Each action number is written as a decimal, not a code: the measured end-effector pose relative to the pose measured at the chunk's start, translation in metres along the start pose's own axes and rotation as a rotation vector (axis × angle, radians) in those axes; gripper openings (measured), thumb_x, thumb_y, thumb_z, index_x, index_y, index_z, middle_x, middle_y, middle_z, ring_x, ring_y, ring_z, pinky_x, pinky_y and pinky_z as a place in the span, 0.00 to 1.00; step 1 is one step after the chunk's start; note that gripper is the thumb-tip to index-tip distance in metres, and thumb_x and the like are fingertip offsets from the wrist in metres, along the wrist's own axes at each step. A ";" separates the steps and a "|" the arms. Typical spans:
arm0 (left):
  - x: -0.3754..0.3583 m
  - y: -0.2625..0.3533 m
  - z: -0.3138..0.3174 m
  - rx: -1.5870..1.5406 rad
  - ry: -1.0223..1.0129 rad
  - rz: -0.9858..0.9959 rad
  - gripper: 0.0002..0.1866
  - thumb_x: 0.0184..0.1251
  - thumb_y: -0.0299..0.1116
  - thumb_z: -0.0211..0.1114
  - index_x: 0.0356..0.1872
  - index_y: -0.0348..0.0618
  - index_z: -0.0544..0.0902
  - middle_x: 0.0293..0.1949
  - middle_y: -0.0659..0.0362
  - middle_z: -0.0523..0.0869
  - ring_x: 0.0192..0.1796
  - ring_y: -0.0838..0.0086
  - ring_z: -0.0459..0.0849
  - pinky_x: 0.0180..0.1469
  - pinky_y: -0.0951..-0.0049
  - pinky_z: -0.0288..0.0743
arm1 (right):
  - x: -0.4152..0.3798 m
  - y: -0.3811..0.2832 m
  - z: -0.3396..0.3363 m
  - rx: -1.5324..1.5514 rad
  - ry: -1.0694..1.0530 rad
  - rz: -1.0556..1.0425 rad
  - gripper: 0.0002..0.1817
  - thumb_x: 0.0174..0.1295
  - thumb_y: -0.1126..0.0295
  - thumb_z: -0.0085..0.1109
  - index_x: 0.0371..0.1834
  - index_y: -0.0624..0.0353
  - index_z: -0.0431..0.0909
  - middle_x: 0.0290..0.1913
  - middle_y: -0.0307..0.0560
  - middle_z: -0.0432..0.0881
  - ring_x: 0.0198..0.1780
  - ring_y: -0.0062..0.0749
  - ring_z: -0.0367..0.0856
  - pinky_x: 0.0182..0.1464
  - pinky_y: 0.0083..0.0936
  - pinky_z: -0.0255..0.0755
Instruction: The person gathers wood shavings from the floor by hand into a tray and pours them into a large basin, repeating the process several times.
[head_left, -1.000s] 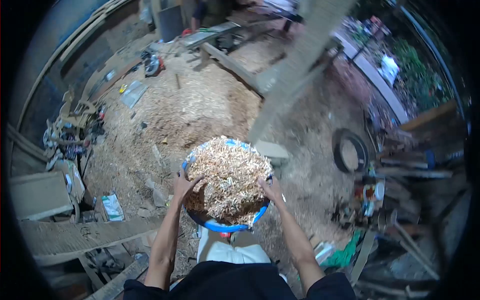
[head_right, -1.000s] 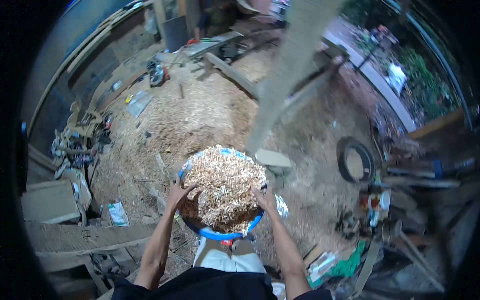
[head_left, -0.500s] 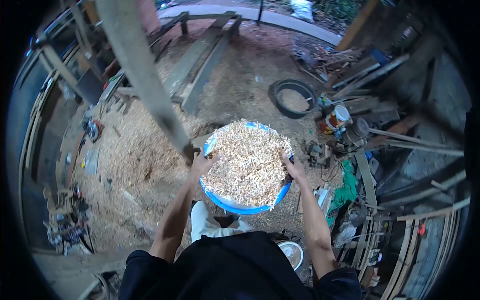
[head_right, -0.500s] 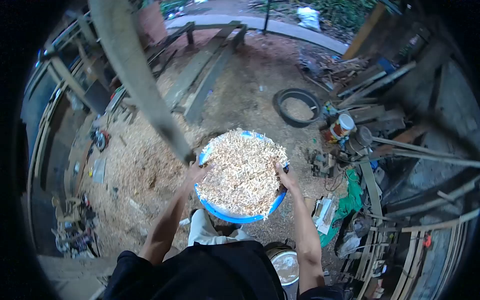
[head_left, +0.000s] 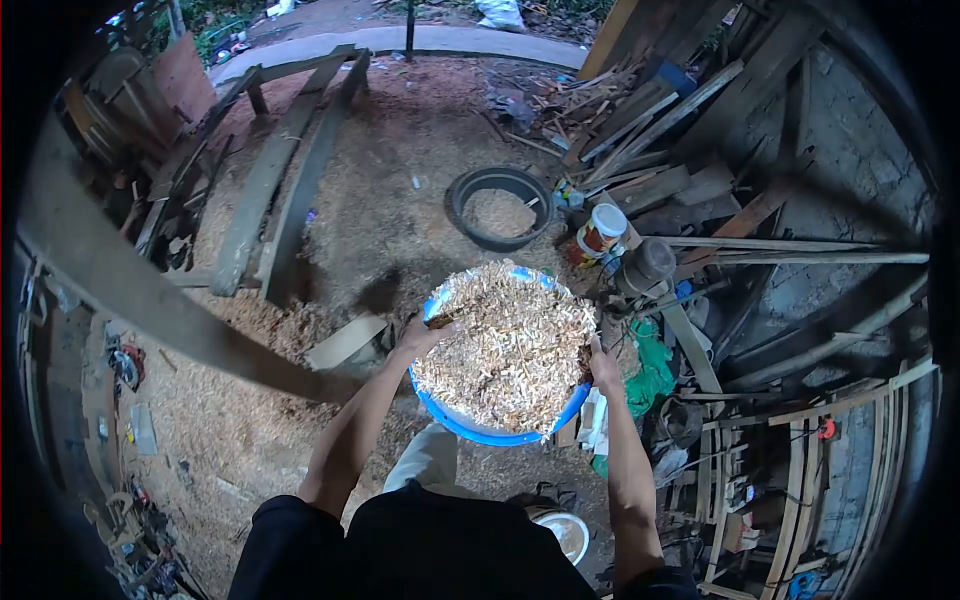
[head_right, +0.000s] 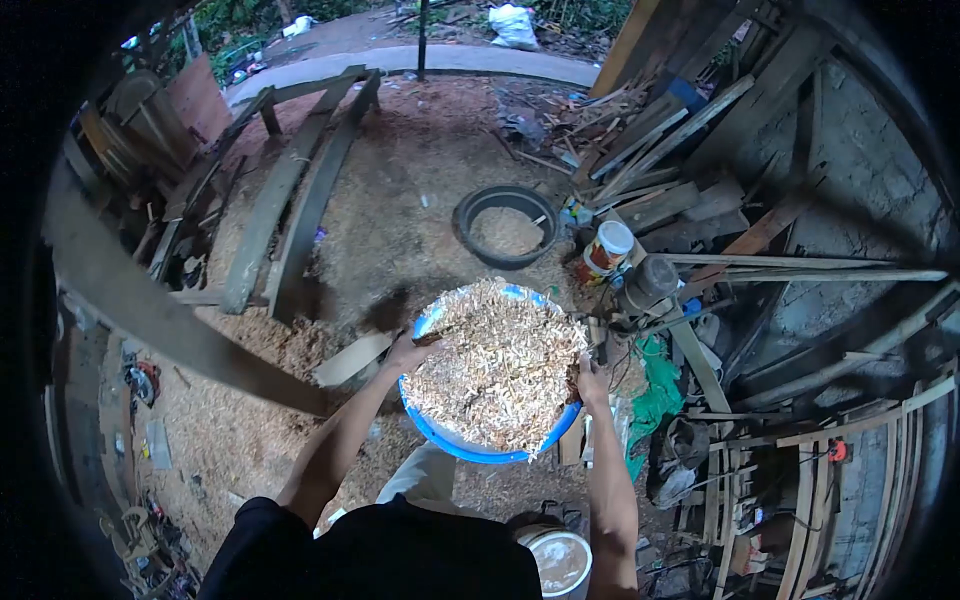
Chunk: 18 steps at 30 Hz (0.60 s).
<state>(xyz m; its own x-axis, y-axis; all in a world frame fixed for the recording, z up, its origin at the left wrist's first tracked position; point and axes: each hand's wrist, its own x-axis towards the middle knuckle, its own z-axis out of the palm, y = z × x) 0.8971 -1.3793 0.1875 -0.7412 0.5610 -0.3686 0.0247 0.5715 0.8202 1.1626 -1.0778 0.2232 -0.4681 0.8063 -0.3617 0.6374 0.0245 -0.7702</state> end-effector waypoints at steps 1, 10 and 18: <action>0.029 0.008 0.003 -0.013 -0.012 0.001 0.52 0.49 0.65 0.75 0.71 0.46 0.68 0.61 0.44 0.80 0.64 0.57 0.77 0.68 0.62 0.68 | 0.030 0.001 0.004 -0.077 0.065 0.013 0.35 0.72 0.42 0.46 0.60 0.67 0.77 0.56 0.61 0.83 0.58 0.52 0.80 0.60 0.41 0.69; 0.240 0.066 -0.005 0.168 -0.041 -0.108 0.70 0.39 0.75 0.72 0.76 0.33 0.54 0.73 0.32 0.58 0.75 0.43 0.60 0.75 0.59 0.59 | 0.307 0.066 -0.015 0.034 -0.027 -0.282 0.13 0.73 0.62 0.46 0.37 0.58 0.77 0.26 0.37 0.75 0.29 0.25 0.74 0.30 0.26 0.67; 0.348 0.147 -0.056 0.091 -0.040 -0.074 0.61 0.44 0.74 0.70 0.72 0.38 0.63 0.66 0.37 0.73 0.70 0.44 0.69 0.71 0.55 0.66 | 0.345 -0.140 0.017 0.295 -0.185 -0.214 0.10 0.60 0.77 0.45 0.38 0.58 0.78 0.26 0.32 0.72 0.28 0.19 0.69 0.31 0.18 0.63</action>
<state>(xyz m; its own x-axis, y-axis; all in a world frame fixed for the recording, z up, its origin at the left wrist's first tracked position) 0.6057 -1.1337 0.2039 -0.7163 0.5377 -0.4448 0.0330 0.6629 0.7480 0.9010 -0.8131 0.1974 -0.6903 0.6810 -0.2446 0.3232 -0.0123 -0.9463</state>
